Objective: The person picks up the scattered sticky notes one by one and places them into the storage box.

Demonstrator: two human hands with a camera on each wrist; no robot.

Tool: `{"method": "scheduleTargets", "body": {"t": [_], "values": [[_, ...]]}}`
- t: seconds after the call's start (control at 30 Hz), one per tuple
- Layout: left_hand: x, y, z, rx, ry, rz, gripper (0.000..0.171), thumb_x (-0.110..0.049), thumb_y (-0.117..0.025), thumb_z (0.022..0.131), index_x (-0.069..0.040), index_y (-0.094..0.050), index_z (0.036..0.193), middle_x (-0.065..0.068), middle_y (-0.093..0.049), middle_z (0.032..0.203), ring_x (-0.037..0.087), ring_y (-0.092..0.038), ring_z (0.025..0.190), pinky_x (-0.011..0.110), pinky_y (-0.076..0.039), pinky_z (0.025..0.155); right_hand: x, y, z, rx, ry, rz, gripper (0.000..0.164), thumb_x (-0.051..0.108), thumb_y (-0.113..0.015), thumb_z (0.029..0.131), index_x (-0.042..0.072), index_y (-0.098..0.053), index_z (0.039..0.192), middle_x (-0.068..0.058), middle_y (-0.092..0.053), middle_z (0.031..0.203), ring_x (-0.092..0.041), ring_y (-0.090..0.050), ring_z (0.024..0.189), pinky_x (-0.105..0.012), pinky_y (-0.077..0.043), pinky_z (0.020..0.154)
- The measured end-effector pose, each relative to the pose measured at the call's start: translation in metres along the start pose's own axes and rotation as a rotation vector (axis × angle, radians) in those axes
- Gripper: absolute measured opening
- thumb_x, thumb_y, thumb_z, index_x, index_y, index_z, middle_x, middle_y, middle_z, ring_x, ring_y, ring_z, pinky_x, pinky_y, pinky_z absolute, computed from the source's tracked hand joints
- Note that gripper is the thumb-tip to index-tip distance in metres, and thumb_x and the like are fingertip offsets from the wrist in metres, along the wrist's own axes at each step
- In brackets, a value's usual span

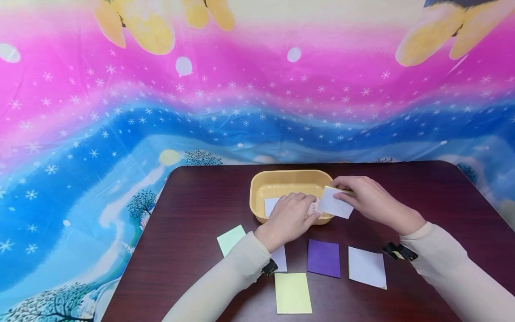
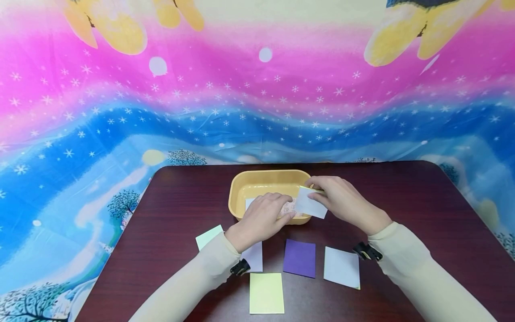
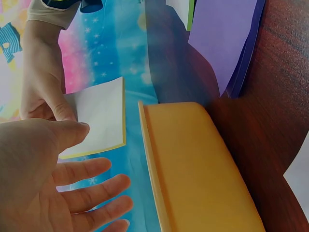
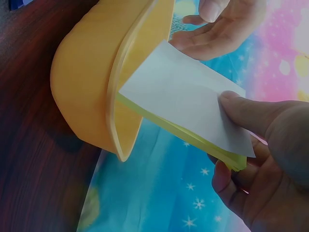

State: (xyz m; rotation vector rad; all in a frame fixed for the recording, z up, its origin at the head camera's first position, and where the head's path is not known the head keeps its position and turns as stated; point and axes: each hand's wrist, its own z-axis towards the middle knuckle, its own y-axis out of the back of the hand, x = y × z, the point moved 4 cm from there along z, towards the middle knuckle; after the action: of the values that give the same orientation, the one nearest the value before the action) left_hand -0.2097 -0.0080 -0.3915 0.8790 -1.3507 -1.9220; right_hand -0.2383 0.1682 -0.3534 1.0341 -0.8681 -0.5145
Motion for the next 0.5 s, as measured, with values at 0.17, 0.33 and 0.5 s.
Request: {"method": "scheduleTargets", "body": {"t": [0.17,0.33,0.5], "values": [[0.0018,0.0008,-0.0001,-0.005,0.006,-0.006,0.044,-0.046,-0.052,0.091,-0.016,-0.060,0.124,-0.001,-0.063,0.117,0.016,-0.057,0.104,0.032,-0.044,0.086,0.0002,-0.0026,0.0029,-0.003,0.002,0.000,0.022,0.013,-0.066,0.085,0.010,-0.067,0.106,0.000,-0.069,0.091,-0.008,-0.061,0.074,-0.030,-0.050,0.062],[0.0048,0.0011,-0.0002,-0.009,0.013,-0.008,0.045,-0.047,-0.050,0.092,-0.016,-0.060,0.123,-0.001,-0.064,0.116,0.016,-0.057,0.103,0.033,-0.044,0.086,0.0009,-0.0035,0.0054,-0.004,0.000,0.009,0.021,0.014,-0.065,0.086,0.011,-0.067,0.106,-0.001,-0.068,0.090,-0.008,-0.060,0.073,-0.029,-0.050,0.061],[0.0083,0.0009,-0.0008,0.001,0.030,-0.008,0.048,-0.050,-0.047,0.092,-0.017,-0.059,0.124,-0.001,-0.063,0.116,0.015,-0.056,0.105,0.033,-0.044,0.086,0.0018,-0.0054,0.0094,-0.002,-0.005,0.027,0.020,0.014,-0.065,0.086,0.011,-0.066,0.106,-0.002,-0.068,0.091,-0.009,-0.061,0.073,-0.029,-0.051,0.061]]}}
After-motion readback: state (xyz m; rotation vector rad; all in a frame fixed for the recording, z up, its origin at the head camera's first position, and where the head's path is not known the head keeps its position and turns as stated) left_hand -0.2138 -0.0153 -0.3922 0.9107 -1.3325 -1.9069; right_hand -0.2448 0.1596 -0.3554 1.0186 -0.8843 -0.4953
